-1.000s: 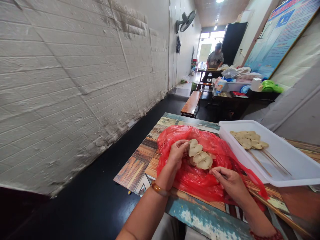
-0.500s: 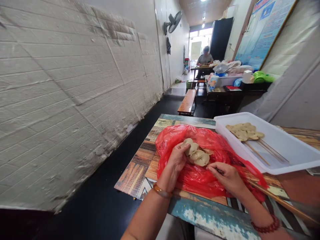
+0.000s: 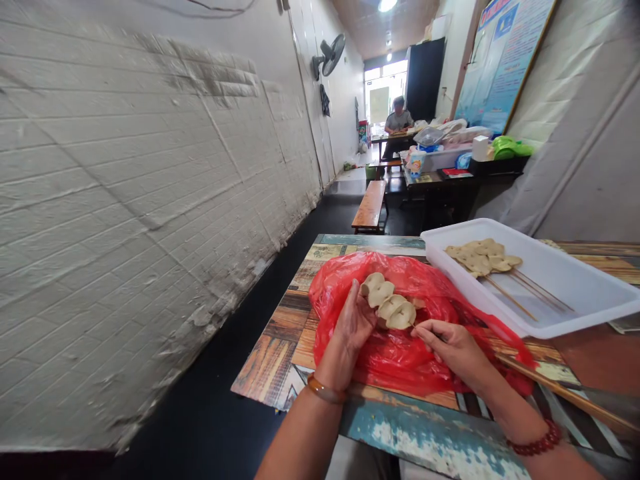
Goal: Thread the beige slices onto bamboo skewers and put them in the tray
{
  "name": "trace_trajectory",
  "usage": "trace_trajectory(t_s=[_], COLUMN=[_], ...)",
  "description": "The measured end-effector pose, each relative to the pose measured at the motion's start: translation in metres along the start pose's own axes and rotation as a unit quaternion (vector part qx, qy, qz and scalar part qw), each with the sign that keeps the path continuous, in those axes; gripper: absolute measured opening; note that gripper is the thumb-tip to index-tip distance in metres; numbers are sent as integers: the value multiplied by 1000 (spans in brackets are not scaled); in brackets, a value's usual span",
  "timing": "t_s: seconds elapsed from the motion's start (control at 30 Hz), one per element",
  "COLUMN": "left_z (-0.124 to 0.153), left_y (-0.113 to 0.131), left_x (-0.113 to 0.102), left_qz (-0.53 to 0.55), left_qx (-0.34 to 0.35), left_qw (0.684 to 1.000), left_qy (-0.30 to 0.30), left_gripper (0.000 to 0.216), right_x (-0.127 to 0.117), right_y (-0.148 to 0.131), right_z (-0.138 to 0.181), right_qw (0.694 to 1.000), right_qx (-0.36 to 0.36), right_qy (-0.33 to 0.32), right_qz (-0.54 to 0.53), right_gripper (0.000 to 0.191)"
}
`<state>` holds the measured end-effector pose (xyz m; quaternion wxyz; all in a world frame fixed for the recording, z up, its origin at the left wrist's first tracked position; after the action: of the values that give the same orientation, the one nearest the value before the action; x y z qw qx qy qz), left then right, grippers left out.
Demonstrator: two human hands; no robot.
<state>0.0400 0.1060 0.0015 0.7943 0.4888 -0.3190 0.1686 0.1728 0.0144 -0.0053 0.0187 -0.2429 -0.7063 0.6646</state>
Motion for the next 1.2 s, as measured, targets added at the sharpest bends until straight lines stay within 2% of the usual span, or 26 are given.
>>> trace_trajectory(t_s=[0.1, 0.2, 0.37, 0.5, 0.67, 0.97, 1.2], left_z=[1, 2, 1, -1, -5, -6, 10], left_y=[-5, -1, 11, 11, 8, 5, 17], left_x=[2, 4, -4, -10, -12, -13, 0], left_qz=[5, -17, -22, -22, -22, -17, 6], left_qx=[1, 39, 90, 90, 89, 101, 99], left_qw=[1000, 999, 994, 993, 993, 992, 995], left_qy=[-8, -4, 52, 68, 76, 75, 33], left_gripper=[30, 26, 23, 25, 26, 29, 23], right_x=[8, 12, 7, 5, 7, 4, 1], right_y=[7, 9, -2, -14, -15, -15, 0], right_z=[1, 2, 3, 4, 5, 5, 1], right_qw=[1000, 999, 993, 984, 978, 978, 990], right_qx=[12, -1, -77, -147, -178, -176, -103], right_qy=[-21, -39, -17, 9, 2, 23, 18], right_qz=[-9, 17, 84, 96, 108, 107, 97], right_gripper=[36, 36, 33, 29, 31, 30, 32])
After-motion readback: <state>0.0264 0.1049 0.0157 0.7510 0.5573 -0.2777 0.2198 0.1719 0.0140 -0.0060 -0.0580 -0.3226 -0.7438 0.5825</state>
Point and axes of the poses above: each hand's wrist, its own z-axis away from the middle knuckle, its own x-axis out of the palm, y = z × x, the point moved 9 cm from there along -z, towards the middle knuckle, and after that the axes turned 15 degrees about y, right-handed, at the moved point
